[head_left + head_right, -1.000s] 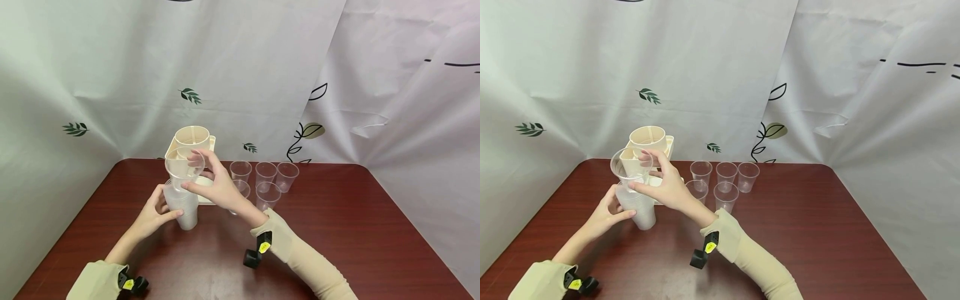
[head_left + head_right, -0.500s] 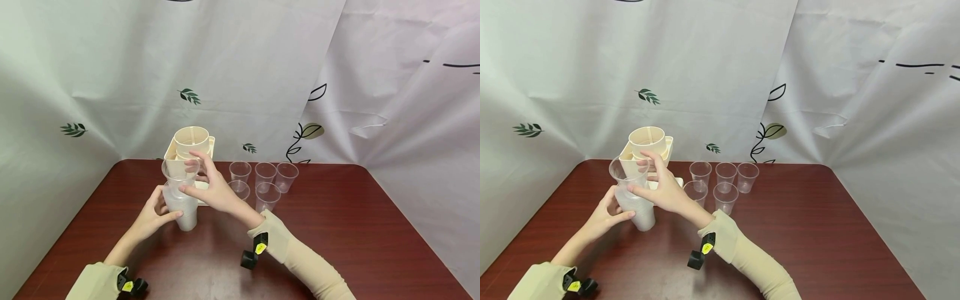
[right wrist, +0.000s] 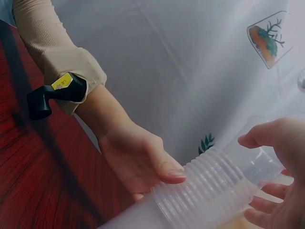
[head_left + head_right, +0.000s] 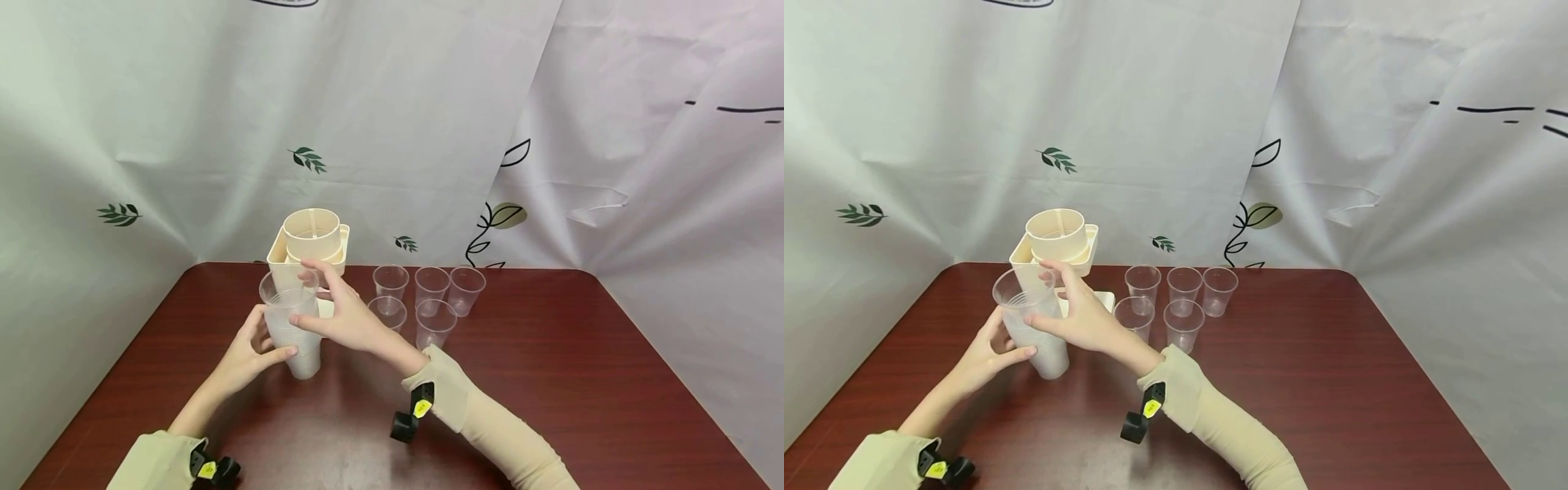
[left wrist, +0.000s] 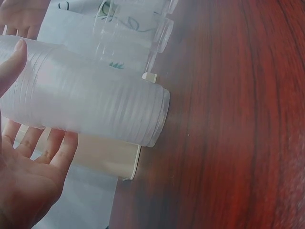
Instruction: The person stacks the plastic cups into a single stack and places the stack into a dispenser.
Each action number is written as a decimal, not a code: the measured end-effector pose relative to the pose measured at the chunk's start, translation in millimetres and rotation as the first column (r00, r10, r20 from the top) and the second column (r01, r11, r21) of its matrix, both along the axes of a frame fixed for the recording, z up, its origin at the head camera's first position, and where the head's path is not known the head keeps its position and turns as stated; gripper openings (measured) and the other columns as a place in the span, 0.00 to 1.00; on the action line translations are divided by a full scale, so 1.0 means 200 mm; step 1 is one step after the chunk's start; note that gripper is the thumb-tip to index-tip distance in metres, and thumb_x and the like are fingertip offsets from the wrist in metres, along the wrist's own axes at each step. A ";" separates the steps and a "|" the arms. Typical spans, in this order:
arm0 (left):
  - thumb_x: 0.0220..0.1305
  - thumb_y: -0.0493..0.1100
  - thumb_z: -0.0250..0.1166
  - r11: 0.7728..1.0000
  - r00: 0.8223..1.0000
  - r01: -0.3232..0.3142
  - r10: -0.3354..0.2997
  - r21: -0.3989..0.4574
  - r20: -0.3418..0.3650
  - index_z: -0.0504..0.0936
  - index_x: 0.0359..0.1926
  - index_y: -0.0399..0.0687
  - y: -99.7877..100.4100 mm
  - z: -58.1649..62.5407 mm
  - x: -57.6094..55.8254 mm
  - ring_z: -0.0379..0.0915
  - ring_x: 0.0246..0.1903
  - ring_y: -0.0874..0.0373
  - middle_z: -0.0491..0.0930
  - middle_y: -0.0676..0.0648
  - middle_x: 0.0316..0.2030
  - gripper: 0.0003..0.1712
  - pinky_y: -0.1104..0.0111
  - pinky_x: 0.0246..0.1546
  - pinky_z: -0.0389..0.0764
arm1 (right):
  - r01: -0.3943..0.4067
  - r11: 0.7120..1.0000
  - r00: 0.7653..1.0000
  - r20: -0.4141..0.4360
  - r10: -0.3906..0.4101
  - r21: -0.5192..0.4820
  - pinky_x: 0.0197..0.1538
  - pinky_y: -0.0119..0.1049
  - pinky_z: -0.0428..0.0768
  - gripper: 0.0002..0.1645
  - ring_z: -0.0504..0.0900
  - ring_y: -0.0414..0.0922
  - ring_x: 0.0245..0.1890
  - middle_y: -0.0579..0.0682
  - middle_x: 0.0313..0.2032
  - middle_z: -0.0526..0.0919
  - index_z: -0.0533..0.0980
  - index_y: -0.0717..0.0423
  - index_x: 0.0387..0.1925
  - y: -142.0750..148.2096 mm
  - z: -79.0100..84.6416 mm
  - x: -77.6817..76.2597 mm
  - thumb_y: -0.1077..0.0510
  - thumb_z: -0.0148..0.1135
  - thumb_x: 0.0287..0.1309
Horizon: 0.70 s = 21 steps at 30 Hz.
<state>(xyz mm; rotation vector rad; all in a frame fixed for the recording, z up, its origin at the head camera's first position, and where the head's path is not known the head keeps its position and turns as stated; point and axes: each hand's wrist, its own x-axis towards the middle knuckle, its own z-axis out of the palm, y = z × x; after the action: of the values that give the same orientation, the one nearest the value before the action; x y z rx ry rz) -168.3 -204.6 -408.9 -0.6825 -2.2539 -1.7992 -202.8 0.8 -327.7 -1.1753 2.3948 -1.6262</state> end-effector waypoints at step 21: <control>0.53 0.24 0.66 1.000 1.000 -0.011 0.011 -0.009 -0.016 0.51 0.70 0.38 0.00 0.00 0.01 0.69 0.54 0.76 0.69 0.65 0.56 0.48 0.83 0.49 0.74 | 0.004 0.996 1.000 0.014 -0.005 0.091 0.63 0.37 0.74 0.43 0.74 0.47 0.61 0.54 0.64 0.69 0.57 0.51 0.69 0.00 -0.04 0.02 0.56 0.67 0.55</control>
<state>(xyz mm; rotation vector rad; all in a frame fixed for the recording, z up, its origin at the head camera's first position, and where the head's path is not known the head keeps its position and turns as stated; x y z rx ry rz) -167.2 -204.2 -408.3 -0.6821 -2.2526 -1.7735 -199.5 0.4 -334.8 -1.1408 2.4361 -1.5031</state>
